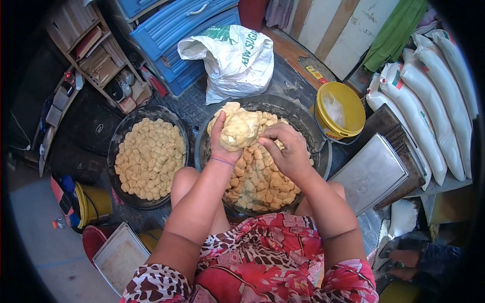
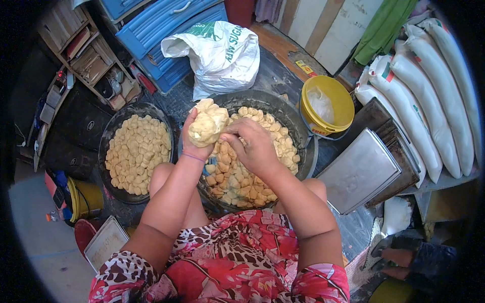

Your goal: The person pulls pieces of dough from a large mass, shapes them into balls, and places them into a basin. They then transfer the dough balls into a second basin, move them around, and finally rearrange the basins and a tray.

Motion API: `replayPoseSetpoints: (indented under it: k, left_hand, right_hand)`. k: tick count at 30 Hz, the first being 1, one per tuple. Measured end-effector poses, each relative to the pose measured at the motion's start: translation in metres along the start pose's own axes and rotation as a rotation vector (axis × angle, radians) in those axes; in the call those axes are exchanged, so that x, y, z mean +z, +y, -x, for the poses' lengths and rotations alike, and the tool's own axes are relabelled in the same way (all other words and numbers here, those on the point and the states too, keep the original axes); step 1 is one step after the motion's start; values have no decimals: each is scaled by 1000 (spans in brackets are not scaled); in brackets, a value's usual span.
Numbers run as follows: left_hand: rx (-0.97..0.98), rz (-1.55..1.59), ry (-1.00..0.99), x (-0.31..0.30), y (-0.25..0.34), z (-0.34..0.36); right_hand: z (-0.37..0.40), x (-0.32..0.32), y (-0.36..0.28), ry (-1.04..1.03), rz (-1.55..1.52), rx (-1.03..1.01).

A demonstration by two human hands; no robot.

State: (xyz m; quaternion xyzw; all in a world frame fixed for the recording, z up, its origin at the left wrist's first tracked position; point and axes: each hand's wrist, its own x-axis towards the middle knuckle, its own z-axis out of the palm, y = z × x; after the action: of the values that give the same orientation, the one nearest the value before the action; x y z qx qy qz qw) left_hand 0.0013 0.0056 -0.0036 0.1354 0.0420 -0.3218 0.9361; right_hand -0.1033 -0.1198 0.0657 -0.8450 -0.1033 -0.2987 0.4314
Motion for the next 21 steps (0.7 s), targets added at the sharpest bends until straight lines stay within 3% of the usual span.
replayPoseSetpoints:
  k: [6,10,13,15,21]
  left_hand:
    - [-5,16,-59,2,-5,-1]
    - [-4,23,-64,-3,-5,-6]
    - [10,22,1,-7,-3,-8]
    - [0,46,26,-7,-2,-7]
    - [70,0,178,-5,-3,-7]
  right_hand:
    - [2,8,0,-72,166,60]
    - [-2,-2,-1,-110,25,80]
    - [-2,-34,23,152,-31,193]
    - [-11,-64,26,391,-60,411]
    - [38,-182,159,721,344,526]
